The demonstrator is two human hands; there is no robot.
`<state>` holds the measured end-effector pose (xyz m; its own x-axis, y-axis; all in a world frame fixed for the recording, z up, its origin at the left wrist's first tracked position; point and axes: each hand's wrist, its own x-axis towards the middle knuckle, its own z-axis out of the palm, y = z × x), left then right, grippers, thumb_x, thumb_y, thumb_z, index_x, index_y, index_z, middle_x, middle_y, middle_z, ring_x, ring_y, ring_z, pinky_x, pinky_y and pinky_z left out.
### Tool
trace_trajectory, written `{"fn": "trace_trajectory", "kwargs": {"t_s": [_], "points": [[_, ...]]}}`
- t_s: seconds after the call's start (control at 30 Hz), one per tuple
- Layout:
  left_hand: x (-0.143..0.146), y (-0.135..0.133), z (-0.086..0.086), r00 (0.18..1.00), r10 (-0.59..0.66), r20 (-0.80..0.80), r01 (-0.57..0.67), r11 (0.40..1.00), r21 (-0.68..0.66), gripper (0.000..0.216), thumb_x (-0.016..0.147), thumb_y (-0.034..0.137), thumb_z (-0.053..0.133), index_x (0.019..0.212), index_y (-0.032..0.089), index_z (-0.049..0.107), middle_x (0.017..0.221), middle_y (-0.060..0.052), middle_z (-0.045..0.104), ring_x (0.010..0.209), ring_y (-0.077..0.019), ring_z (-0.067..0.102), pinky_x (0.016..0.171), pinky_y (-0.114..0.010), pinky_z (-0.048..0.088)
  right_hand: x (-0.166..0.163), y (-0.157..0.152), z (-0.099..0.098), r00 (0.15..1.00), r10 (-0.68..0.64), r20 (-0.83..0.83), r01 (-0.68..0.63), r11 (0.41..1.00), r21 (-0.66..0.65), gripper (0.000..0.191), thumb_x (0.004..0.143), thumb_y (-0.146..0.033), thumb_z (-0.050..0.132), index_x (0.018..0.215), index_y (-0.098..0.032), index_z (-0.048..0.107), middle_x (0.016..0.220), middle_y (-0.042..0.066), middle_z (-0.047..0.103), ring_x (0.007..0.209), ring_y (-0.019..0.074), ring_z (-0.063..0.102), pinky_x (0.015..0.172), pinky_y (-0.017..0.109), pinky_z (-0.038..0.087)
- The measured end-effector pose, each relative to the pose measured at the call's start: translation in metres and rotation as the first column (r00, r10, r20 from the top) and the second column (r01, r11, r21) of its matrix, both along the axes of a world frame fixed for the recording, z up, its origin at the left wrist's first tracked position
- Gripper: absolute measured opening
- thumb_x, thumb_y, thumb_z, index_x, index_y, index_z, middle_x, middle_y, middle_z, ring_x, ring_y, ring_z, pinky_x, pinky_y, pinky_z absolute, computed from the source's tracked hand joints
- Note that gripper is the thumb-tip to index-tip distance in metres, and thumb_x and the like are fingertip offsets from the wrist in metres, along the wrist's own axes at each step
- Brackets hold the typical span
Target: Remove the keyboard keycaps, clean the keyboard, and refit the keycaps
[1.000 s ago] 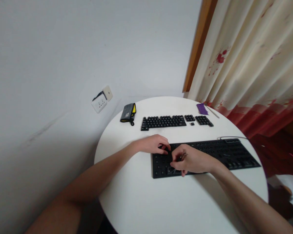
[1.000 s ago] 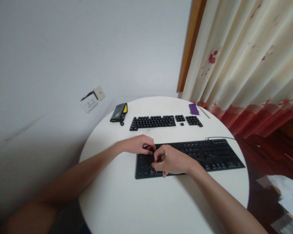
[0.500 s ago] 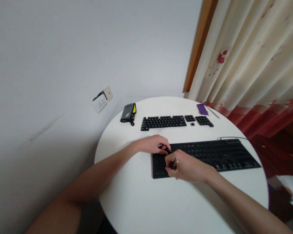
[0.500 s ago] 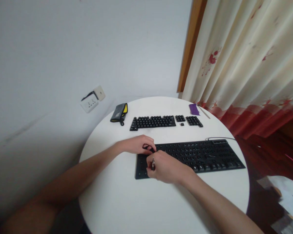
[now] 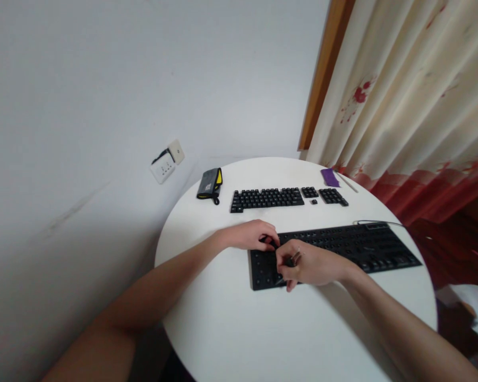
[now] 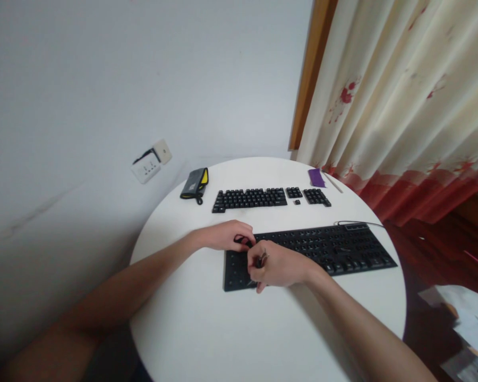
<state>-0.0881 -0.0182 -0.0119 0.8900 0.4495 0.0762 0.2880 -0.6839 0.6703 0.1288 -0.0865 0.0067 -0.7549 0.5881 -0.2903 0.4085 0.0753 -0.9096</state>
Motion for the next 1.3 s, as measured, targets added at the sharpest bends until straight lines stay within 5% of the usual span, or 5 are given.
{"fn": "trace_trajectory", "kwargs": {"t_s": [0.3, 0.63, 0.73, 0.97, 1.3], "points": [[0.001, -0.001, 0.003, 1.0, -0.008, -0.02, 0.008, 1.0, 0.015, 0.015, 0.082, 0.014, 0.064, 0.095, 0.016, 0.07, 0.076, 0.001, 0.056, 0.069, -0.0115, 0.053, 0.066, -0.021, 0.041, 0.005, 0.008, -0.006, 0.989, -0.131, -0.061, 0.113, 0.964, -0.242, 0.007, 0.073, -0.019, 0.061, 0.078, -0.015, 0.059, 0.068, -0.001, 0.064, 0.065, 0.0196, 0.073, 0.058, 0.025, 0.057], [-0.001, 0.0, 0.001, 1.0, -0.004, -0.005, 0.004, 1.0, 0.009, 0.015, 0.086, 0.016, 0.061, 0.097, 0.018, 0.071, 0.081, -0.001, 0.062, 0.073, -0.0122, 0.054, 0.069, -0.022, 0.041, 0.006, 0.018, -0.003, 0.965, -0.223, -0.14, 0.182, 0.95, -0.254, 0.019, 0.077, -0.031, 0.068, 0.074, -0.014, 0.06, 0.069, 0.001, 0.068, 0.063, 0.0199, 0.073, 0.06, 0.029, 0.06], [0.001, 0.001, 0.001, 0.983, 0.156, 0.1, -0.158, 0.987, 0.014, 0.02, 0.094, 0.024, 0.052, 0.095, 0.015, 0.07, 0.085, -0.004, 0.064, 0.08, -0.0136, 0.057, 0.074, -0.024, 0.043, 0.005, 0.028, -0.002, 0.902, -0.352, -0.251, 0.322, 0.934, -0.151, 0.025, 0.079, -0.038, 0.069, 0.075, -0.015, 0.06, 0.07, 0.002, 0.068, 0.064, 0.018, 0.073, 0.063, 0.029, 0.06], [0.007, 0.003, -0.005, 0.876, 0.407, 0.259, -0.293, 0.875, -0.386, 0.043, 0.095, 0.049, 0.05, 0.101, 0.011, 0.069, 0.093, -0.008, 0.069, 0.085, -0.0166, 0.062, 0.079, -0.03, 0.051, -0.004, 0.035, -0.01, 0.768, -0.417, -0.486, 0.566, 0.798, 0.208, 0.024, 0.084, -0.041, 0.066, 0.079, -0.018, 0.064, 0.075, 0.003, 0.071, 0.071, 0.0161, 0.069, 0.073, 0.03, 0.057], [0.015, -0.002, -0.007, 0.755, 0.569, 0.326, -0.302, 0.743, -0.598, 0.039, 0.071, 0.028, 0.081, 0.104, 0.013, 0.068, 0.096, -0.008, 0.072, 0.091, -0.0173, 0.066, 0.089, -0.034, 0.049, -0.015, 0.028, -0.013, 0.626, -0.588, -0.513, 0.72, 0.689, 0.089, 0.031, 0.081, -0.048, 0.067, 0.073, -0.019, 0.063, 0.075, 0.005, 0.071, 0.072, 0.0203, 0.07, 0.076, 0.036, 0.059]]}}
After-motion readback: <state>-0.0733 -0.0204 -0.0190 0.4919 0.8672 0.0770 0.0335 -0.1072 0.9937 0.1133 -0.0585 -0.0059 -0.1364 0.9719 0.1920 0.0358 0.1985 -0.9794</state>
